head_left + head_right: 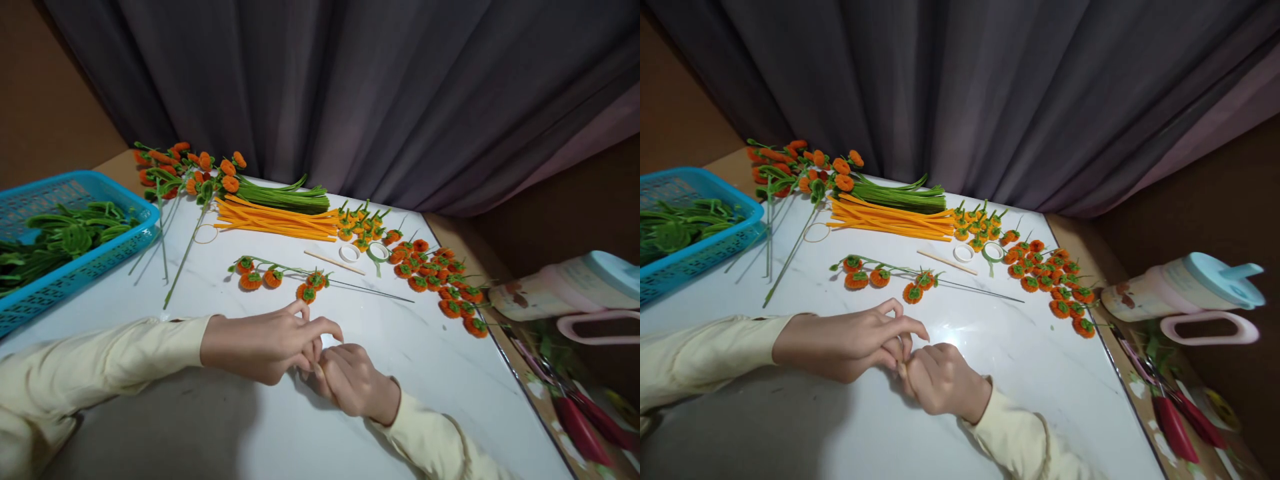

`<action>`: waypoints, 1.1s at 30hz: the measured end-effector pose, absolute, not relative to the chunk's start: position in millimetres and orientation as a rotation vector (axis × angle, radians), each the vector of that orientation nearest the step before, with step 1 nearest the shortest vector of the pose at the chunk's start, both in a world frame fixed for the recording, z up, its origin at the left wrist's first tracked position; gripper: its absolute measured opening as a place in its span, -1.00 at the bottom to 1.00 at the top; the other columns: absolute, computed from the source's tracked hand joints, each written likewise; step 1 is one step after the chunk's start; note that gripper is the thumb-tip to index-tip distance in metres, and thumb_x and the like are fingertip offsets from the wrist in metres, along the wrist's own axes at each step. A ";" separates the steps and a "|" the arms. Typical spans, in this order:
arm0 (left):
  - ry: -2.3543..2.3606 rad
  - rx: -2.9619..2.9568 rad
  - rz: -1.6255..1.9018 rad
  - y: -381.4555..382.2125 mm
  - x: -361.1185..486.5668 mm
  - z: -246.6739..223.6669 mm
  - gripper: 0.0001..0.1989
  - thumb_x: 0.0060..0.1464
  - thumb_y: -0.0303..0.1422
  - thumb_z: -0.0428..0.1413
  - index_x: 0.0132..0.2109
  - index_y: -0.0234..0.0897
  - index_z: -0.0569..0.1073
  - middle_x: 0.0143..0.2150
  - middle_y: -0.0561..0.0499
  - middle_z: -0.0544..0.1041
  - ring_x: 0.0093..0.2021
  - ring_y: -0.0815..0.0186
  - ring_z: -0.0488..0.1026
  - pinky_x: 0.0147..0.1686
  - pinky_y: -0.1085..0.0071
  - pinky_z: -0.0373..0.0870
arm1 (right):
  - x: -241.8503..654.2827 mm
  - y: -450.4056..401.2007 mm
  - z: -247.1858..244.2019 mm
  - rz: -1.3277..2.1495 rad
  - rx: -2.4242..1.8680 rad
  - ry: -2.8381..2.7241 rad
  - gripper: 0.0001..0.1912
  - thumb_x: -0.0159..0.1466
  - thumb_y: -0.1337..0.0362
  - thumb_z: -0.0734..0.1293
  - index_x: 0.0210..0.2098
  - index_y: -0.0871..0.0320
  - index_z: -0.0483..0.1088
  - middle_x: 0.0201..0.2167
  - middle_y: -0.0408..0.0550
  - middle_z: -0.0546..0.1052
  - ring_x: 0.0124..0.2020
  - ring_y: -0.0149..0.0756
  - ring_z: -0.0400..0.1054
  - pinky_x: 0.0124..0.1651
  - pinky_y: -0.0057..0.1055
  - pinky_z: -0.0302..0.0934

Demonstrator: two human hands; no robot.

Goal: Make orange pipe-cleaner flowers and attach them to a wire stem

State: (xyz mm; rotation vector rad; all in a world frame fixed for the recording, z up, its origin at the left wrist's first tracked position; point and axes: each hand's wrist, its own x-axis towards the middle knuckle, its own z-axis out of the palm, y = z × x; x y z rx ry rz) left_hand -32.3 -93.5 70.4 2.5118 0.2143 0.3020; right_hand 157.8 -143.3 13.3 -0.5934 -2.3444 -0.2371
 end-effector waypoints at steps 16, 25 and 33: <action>0.428 2.294 0.397 -91.7 -30.5 60.4 -0.49 0.05 -0.65 -0.05 0.15 -0.31 0.09 -0.33 0.02 0.52 -0.22 0.30 0.40 -0.06 0.30 0.18 | 156.9 -143.4 13.1 0.125 -0.713 -2.272 -0.69 0.36 0.45 0.03 -0.49 0.16 0.17 -0.71 -0.23 0.28 -0.71 -0.46 0.10 -0.61 -0.46 -0.05; 0.455 1.449 0.117 -75.5 -31.1 63.0 -0.61 0.06 -0.49 0.09 0.01 -0.24 0.15 -0.52 0.11 0.49 -0.31 0.32 0.43 -0.31 0.44 0.30 | 159.1 -135.4 11.4 0.472 -0.578 -2.172 -0.84 0.38 0.23 0.14 -0.26 0.17 0.26 -0.60 -0.21 0.43 -0.61 -0.51 0.30 -0.51 -0.57 0.13; 0.432 1.298 0.094 -69.9 -33.2 54.5 -0.63 0.05 -0.46 0.13 -0.03 -0.25 0.17 -0.52 0.12 0.49 -0.42 0.37 0.42 -0.36 0.46 0.29 | 159.9 -135.8 13.0 0.432 -0.613 -2.215 -0.83 0.39 0.24 0.11 -0.24 0.17 0.24 -0.58 -0.18 0.43 -0.63 -0.48 0.28 -0.53 -0.54 0.12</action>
